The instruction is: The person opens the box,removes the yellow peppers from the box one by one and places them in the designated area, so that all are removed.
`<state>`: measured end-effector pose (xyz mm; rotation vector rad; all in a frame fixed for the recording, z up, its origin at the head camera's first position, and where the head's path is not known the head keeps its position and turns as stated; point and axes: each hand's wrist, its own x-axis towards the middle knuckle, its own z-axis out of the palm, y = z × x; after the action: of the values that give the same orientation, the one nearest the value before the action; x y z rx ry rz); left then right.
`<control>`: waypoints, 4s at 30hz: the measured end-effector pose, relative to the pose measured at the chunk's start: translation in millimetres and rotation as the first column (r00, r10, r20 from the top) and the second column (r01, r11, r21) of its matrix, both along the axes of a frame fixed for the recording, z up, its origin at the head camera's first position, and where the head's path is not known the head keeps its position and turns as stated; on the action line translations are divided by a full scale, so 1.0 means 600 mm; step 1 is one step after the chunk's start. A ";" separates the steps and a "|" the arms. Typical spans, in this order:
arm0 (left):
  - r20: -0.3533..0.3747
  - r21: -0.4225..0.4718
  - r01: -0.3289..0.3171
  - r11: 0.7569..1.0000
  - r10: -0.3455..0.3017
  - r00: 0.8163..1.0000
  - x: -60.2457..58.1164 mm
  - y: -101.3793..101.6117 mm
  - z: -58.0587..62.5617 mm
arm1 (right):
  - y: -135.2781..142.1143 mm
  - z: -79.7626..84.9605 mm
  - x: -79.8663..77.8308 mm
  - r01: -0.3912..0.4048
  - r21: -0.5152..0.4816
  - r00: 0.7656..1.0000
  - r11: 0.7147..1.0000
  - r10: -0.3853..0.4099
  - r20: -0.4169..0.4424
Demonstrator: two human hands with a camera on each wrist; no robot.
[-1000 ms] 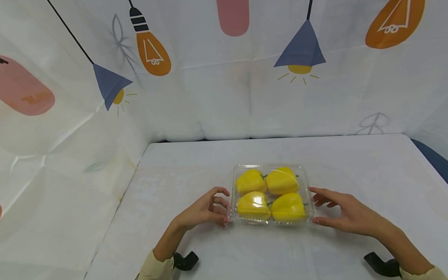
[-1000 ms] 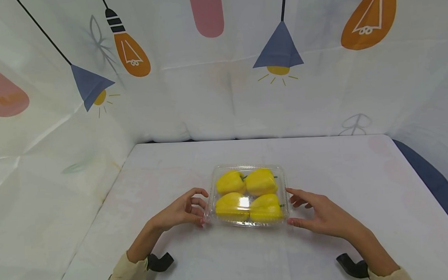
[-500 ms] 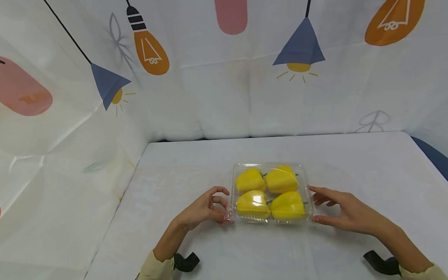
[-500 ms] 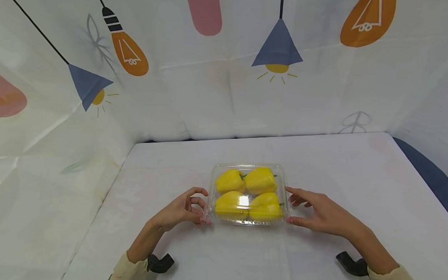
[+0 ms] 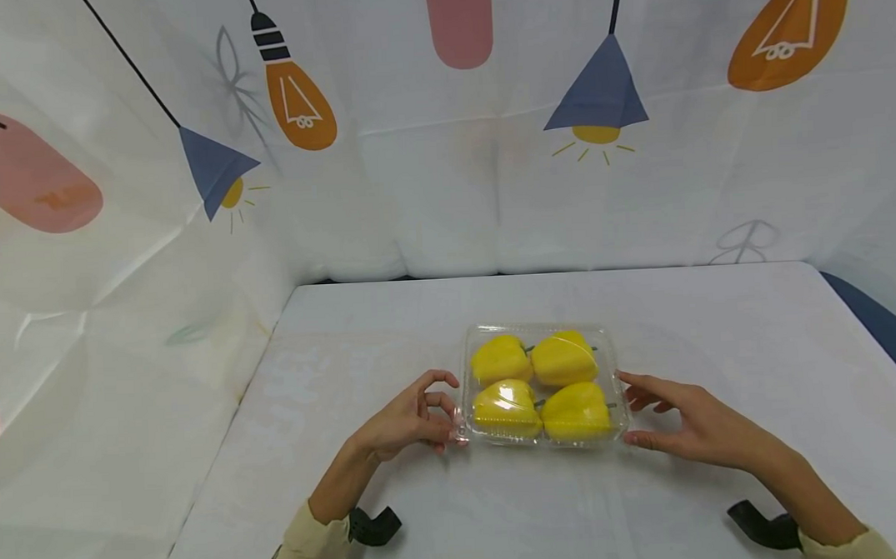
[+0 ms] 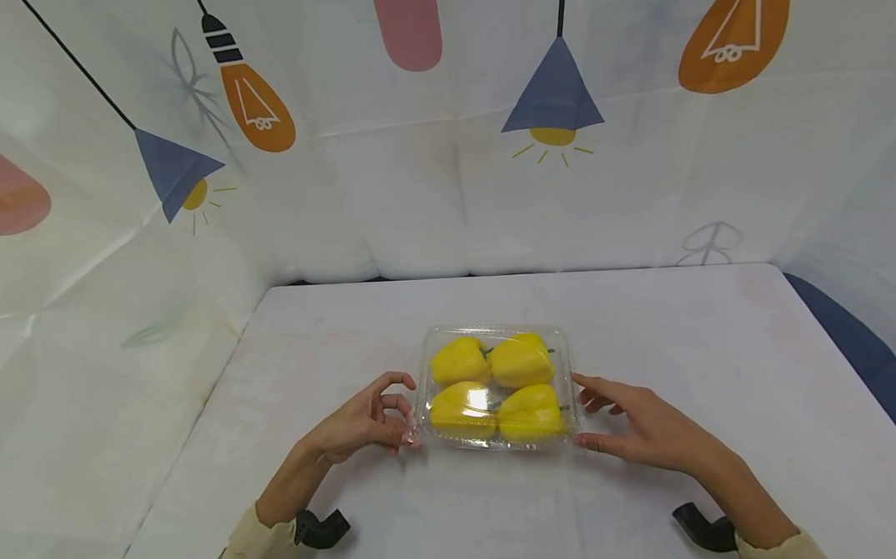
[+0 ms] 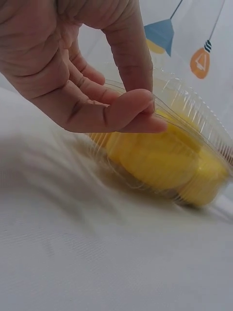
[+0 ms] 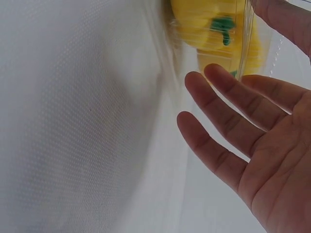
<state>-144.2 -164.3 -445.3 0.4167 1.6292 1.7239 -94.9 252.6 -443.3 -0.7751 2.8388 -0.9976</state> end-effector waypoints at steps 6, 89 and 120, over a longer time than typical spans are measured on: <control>0.009 0.048 0.010 0.999 -0.011 1.000 0.002 0.001 -0.005 | -0.002 0.003 0.001 -0.008 0.001 1.000 1.000 0.008 0.011; -0.013 -0.069 -0.003 0.998 0.003 1.000 -0.001 0.004 0.005 | -0.006 0.004 0.021 -0.157 -0.073 0.947 0.985 0.129 -0.295; -0.024 -0.084 0.000 0.996 -0.002 1.000 0.000 0.003 0.000 | -0.023 -0.011 0.019 -0.241 -0.083 0.855 0.967 0.171 -0.489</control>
<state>-144.4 -162.4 -445.5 0.3991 1.7111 1.6491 -83.3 239.1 -450.2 -1.5029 2.9920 -1.1131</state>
